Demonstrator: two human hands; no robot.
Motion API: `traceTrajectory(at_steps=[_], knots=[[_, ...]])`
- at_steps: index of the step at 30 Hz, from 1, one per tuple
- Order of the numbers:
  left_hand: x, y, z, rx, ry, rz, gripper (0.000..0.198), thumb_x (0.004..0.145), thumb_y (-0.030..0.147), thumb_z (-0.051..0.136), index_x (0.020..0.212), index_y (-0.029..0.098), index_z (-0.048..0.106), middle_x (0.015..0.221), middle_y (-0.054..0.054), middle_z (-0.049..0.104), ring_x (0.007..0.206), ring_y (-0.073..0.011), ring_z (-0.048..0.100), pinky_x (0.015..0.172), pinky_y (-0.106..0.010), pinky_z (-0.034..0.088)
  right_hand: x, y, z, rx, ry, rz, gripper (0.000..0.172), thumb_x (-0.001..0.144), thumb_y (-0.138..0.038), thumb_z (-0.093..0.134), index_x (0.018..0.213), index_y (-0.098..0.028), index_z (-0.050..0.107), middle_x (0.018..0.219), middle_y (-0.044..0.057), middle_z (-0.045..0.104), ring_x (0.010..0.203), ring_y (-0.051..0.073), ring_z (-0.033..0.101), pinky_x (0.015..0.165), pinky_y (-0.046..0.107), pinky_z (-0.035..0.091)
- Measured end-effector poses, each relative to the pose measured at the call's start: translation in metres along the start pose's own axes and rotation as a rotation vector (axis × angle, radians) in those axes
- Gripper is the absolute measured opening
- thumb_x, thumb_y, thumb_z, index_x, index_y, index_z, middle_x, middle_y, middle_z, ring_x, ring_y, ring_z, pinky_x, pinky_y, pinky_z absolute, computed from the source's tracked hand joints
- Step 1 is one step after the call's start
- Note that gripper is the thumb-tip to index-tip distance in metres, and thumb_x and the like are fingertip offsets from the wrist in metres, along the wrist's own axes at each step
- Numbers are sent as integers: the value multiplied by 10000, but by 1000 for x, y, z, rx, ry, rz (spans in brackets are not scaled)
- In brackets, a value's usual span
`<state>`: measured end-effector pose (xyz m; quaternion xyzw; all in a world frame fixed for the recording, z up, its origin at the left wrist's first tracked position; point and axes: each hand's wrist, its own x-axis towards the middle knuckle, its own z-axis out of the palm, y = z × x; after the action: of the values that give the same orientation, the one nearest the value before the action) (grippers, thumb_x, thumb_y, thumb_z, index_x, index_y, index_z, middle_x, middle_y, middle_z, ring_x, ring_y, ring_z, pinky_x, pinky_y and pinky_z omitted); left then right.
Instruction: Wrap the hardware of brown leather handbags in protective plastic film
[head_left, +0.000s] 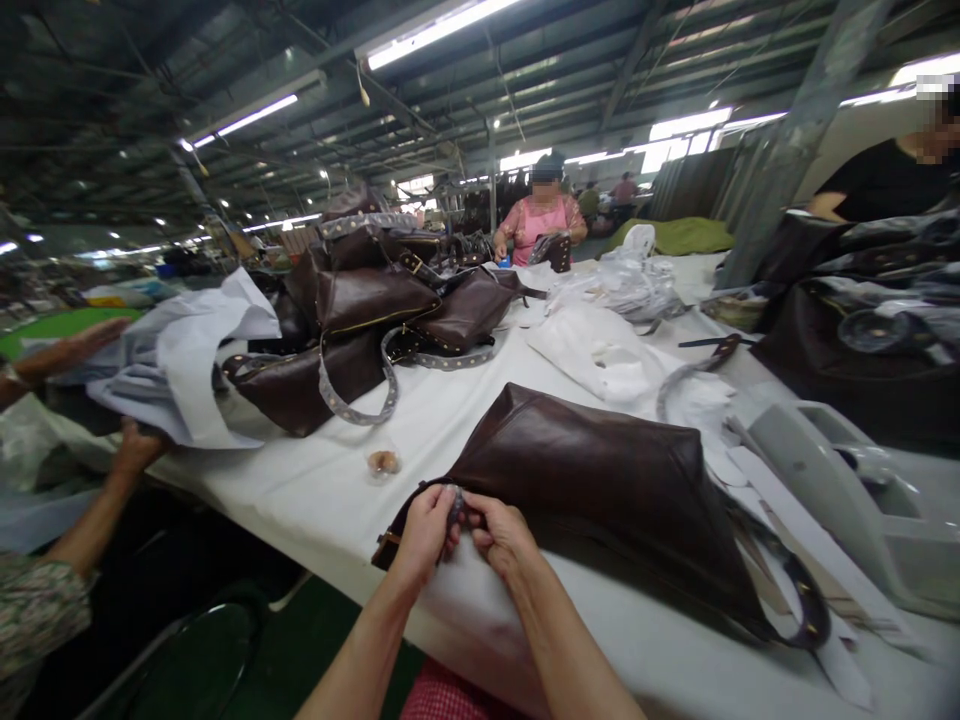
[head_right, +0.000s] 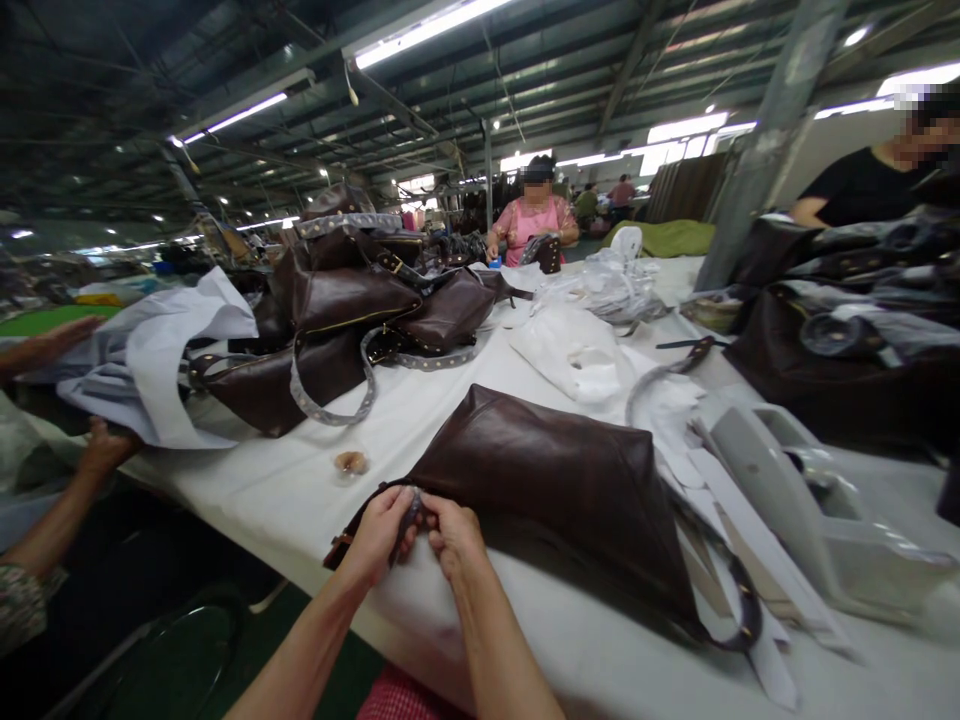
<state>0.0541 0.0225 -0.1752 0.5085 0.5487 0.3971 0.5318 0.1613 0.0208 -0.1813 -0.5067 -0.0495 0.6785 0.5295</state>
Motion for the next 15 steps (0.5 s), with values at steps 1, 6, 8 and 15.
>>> traceTrajectory(at_steps=[1, 6, 8, 15], knots=[[-2, 1, -1, -38, -32, 6, 332, 738, 492, 605, 720, 172, 521, 467, 50, 493, 351, -72, 423, 352, -177, 314, 0, 0, 0, -1, 5, 5, 259, 671, -127, 687, 461, -127, 535, 343, -54, 416, 258, 9, 235, 282, 173, 92], [-5, 7, -5, -122, -54, -75, 283, 614, 304, 730, 777, 145, 561, 612, -1, 598, 493, -115, 566, 433, -204, 432, 0, -1, 1, 17, -2, 11, 281, 651, -105, 680, 445, -146, 492, 323, -90, 331, 271, 9, 225, 285, 165, 101], [-4, 8, -6, -177, -25, -142, 267, 610, 278, 729, 767, 137, 566, 647, -27, 623, 529, -130, 597, 445, -207, 445, -2, -1, 1, 28, -17, 3, 246, 635, -102, 693, 468, -135, 515, 336, -84, 353, 286, 9, 248, 289, 157, 113], [2, 7, -4, -268, 27, -288, 244, 601, 166, 713, 740, 164, 512, 571, -12, 618, 471, -111, 569, 451, -200, 442, -12, 1, -5, 48, -95, -34, 172, 649, -169, 706, 549, -94, 588, 397, -45, 460, 328, 9, 299, 295, 132, 163]])
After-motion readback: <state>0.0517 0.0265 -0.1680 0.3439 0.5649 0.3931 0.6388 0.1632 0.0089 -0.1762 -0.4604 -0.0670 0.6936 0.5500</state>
